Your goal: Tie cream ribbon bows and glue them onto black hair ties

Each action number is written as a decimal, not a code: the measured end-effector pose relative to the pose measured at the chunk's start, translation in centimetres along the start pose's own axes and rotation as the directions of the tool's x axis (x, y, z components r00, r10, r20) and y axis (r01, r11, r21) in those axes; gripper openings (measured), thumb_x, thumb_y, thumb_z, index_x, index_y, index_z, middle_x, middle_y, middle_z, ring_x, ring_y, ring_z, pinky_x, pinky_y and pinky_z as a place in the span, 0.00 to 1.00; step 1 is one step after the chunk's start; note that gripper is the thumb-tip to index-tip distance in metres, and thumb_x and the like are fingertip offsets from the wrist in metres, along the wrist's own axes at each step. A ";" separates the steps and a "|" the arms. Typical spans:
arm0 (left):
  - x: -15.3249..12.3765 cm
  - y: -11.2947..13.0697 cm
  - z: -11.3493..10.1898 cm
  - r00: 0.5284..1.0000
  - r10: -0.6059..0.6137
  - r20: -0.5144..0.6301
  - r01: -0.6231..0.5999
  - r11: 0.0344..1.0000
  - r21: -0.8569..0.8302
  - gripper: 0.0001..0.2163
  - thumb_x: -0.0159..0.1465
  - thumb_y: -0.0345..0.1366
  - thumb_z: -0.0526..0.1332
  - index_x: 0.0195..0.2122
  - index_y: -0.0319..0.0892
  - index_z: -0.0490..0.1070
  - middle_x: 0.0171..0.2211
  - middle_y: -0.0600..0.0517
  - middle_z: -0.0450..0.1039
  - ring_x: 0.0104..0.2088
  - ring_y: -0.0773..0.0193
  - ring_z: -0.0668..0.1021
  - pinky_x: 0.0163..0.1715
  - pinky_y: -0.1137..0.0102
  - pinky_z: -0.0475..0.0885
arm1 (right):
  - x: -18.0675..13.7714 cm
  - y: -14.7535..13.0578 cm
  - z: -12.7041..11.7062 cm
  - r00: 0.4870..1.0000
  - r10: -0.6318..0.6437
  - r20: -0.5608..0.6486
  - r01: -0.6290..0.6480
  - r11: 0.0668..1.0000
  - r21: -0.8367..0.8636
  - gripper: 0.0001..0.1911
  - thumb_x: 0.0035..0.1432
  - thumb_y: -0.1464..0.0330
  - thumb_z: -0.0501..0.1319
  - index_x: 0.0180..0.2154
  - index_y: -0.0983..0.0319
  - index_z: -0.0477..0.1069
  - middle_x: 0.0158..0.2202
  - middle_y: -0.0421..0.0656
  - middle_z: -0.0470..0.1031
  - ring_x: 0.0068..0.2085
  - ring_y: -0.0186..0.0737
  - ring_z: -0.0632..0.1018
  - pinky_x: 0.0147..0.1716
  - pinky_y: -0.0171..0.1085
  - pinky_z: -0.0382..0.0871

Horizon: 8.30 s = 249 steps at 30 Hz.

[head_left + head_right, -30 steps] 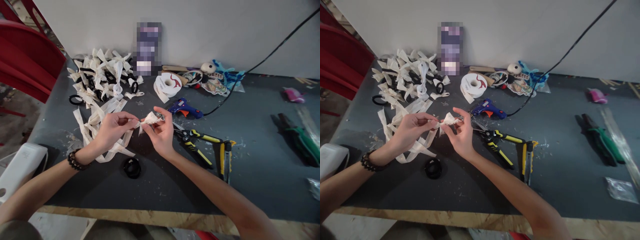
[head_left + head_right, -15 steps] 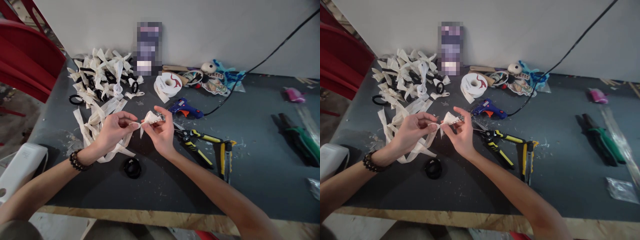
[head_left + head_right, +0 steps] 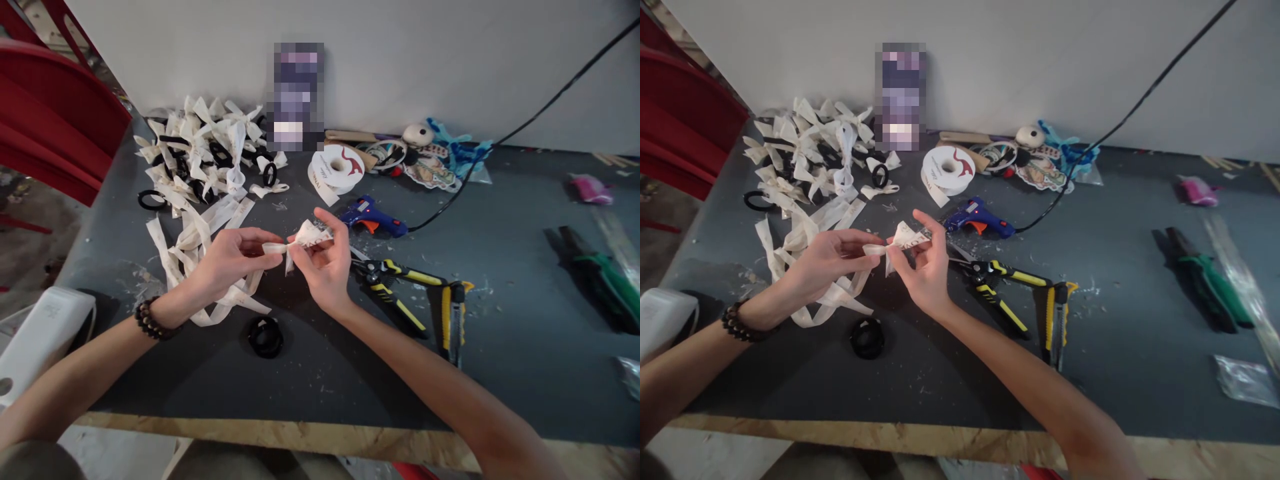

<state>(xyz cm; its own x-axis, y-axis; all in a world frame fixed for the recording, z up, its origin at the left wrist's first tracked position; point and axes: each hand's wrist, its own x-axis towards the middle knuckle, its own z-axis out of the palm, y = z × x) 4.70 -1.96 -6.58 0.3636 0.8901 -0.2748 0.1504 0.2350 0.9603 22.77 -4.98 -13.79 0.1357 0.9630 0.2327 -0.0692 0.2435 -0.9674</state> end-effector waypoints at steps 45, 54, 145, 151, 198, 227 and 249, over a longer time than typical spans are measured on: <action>0.3 -0.3 -0.1 0.994 -0.089 0.065 0.087 0.996 0.028 0.12 0.65 0.45 0.70 0.32 0.40 0.81 0.31 0.49 0.77 0.31 0.66 0.75 0.33 0.70 0.69 | -0.2 -1.2 -0.1 0.933 -0.302 0.197 0.342 0.571 -0.746 0.13 0.71 0.67 0.58 0.32 0.59 0.75 0.29 0.37 0.80 0.32 0.38 0.78 0.40 0.43 0.58; 0.3 -0.1 -0.3 1.000 -0.013 0.023 0.011 0.996 0.091 0.12 0.65 0.43 0.69 0.38 0.38 0.82 0.35 0.46 0.81 0.36 0.62 0.79 0.36 0.69 0.74 | -0.2 -1.7 0.2 0.960 -0.269 0.083 0.250 0.680 -0.689 0.08 0.66 0.63 0.68 0.33 0.57 0.79 0.30 0.33 0.83 0.29 0.34 0.77 0.42 0.43 0.59; 0.6 -1.0 0.0 0.996 0.080 0.040 -0.085 0.984 0.156 0.12 0.69 0.42 0.63 0.36 0.38 0.78 0.33 0.49 0.78 0.32 0.65 0.75 0.33 0.71 0.69 | 0.3 -1.2 -0.4 0.979 -0.146 0.142 0.200 0.829 -0.523 0.12 0.69 0.66 0.61 0.31 0.58 0.75 0.27 0.34 0.76 0.30 0.35 0.75 0.42 0.42 0.59; 0.5 -1.1 -0.1 0.997 0.069 0.023 -0.072 0.983 0.169 0.13 0.66 0.46 0.68 0.37 0.39 0.80 0.33 0.49 0.79 0.32 0.65 0.77 0.32 0.72 0.70 | 0.4 -1.2 -0.3 0.983 -0.147 0.109 0.183 0.826 -0.533 0.11 0.66 0.65 0.65 0.30 0.58 0.75 0.25 0.33 0.74 0.27 0.34 0.73 0.41 0.42 0.59; 0.2 1.1 -0.4 0.983 0.177 0.044 -0.180 0.898 0.401 0.08 0.66 0.31 0.58 0.30 0.41 0.74 0.27 0.53 0.70 0.25 0.69 0.67 0.25 0.70 0.61 | -0.2 -1.1 -0.2 0.997 -0.080 -0.007 0.072 0.935 -0.346 0.16 0.61 0.60 0.70 0.26 0.58 0.68 0.24 0.35 0.71 0.26 0.34 0.72 0.30 0.37 0.68; 0.7 0.7 -1.9 0.992 -0.027 0.124 -0.011 0.956 0.293 0.14 0.60 0.46 0.75 0.42 0.44 0.84 0.24 0.51 0.76 0.18 0.71 0.64 0.17 0.71 0.58 | -0.1 -1.1 -0.3 0.997 -0.028 0.075 0.051 0.943 -0.330 0.11 0.62 0.61 0.69 0.30 0.58 0.73 0.25 0.35 0.70 0.27 0.34 0.71 0.29 0.37 0.66; -0.1 1.0 -0.6 0.990 0.130 -0.054 -0.107 0.943 0.315 0.11 0.64 0.44 0.70 0.37 0.40 0.82 0.18 0.57 0.64 0.17 0.74 0.56 0.16 0.72 0.50 | 0.2 -1.6 -0.5 0.948 -0.135 0.290 0.223 0.928 -0.297 0.17 0.61 0.66 0.68 0.22 0.59 0.67 0.19 0.34 0.68 0.22 0.30 0.69 0.25 0.34 0.60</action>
<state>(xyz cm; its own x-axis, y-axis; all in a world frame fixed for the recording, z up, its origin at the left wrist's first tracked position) 4.29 -1.57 -5.55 0.3301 0.9328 -0.1445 0.3924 0.0037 0.9198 23.39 -5.23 -12.25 -0.1483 0.9129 0.3802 0.2599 0.4070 -0.8757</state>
